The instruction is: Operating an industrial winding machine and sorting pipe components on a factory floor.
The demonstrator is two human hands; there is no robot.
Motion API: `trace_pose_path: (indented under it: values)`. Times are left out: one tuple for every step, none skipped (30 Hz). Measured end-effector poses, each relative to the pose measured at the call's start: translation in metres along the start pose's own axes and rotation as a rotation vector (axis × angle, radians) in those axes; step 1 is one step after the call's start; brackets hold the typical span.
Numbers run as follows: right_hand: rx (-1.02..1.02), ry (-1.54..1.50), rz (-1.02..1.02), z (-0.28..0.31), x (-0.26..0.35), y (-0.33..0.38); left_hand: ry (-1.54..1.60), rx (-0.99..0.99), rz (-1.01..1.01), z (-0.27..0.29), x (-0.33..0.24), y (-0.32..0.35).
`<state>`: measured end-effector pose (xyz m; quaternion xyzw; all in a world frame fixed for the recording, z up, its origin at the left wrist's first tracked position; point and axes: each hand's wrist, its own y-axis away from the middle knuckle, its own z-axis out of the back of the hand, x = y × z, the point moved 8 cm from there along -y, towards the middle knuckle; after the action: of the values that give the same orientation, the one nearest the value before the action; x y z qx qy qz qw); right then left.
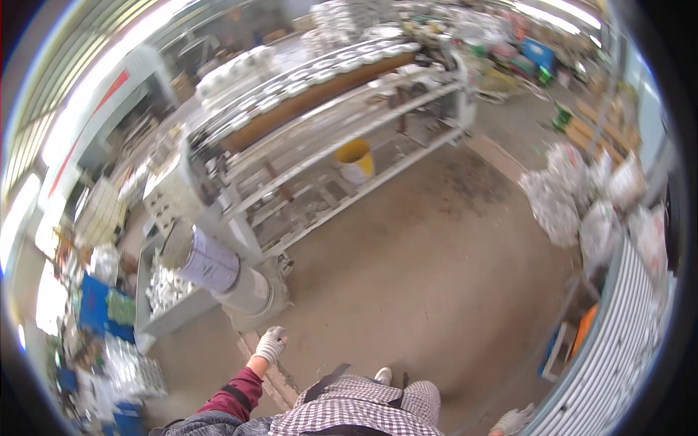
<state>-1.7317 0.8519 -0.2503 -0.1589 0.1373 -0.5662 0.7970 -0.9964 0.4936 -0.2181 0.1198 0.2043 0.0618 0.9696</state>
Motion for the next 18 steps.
trace_pose_path:
  values:
    - [0.05, -0.147, 0.149, -0.002, 0.045, -0.004, 0.047, -0.051, 0.027, 0.006, 0.013, -0.01]
    - [0.183, -0.356, 0.212, -0.016, 0.09, -0.013, 0.08, -0.109, 0.056, 0.013, 0.023, -0.024]
    - [0.326, -0.559, 0.271, -0.034, 0.133, -0.017, 0.135, -0.139, 0.052, 0.017, 0.025, -0.038]
    - [0.337, -0.6, 0.356, -0.047, 0.172, -0.026, 0.178, -0.178, 0.054, 0.02, 0.023, -0.054]
    - [0.349, -0.638, 0.44, -0.065, 0.213, -0.035, 0.215, -0.211, 0.05, 0.025, 0.02, -0.072]
    - [0.365, -0.677, 0.524, -0.084, 0.252, -0.044, 0.253, -0.236, 0.028, 0.031, 0.017, -0.088]
    - [0.51, -0.822, 0.453, -0.115, 0.293, -0.057, 0.314, -0.265, 0.048, 0.038, 0.018, -0.103]
    - [0.649, -0.967, 0.356, -0.143, 0.333, -0.068, 0.366, -0.294, 0.046, 0.046, 0.019, -0.117]
    - [0.772, -1.094, 0.241, -0.167, 0.377, -0.078, 0.41, -0.328, 0.031, 0.055, 0.02, -0.129]
    - [0.861, -1.093, 0.148, -0.185, 0.421, -0.081, 0.355, -0.34, 0.058, 0.067, 0.027, -0.142]
    - [0.861, -0.951, 0.238, -0.189, 0.474, -0.091, 0.375, -0.364, 0.175, 0.074, 0.04, -0.149]
    - [0.882, -0.856, 0.312, -0.188, 0.536, -0.093, 0.427, -0.406, 0.186, 0.087, 0.047, -0.153]
    - [0.983, -0.961, 0.356, -0.179, 0.604, -0.088, 0.465, -0.417, 0.273, 0.096, 0.059, -0.155]
    - [1.093, -1.036, 0.323, -0.165, 0.668, -0.082, 0.465, -0.478, 0.293, 0.108, 0.066, -0.154]
    - [1.192, -1.178, 0.411, -0.136, 0.74, -0.067, 0.456, -0.525, 0.343, 0.122, 0.074, -0.154]
    - [1.351, -1.313, 0.441, -0.104, 0.811, -0.047, 0.43, -0.568, 0.385, 0.135, 0.081, -0.153]
    - [1.386, -1.29, 0.631, -0.064, 0.877, -0.023, 0.505, -0.621, 0.433, 0.147, 0.091, -0.153]
    - [1.436, -1.21, 0.762, -0.026, 0.938, 0.005, 0.564, -0.677, 0.472, 0.159, 0.099, -0.153]
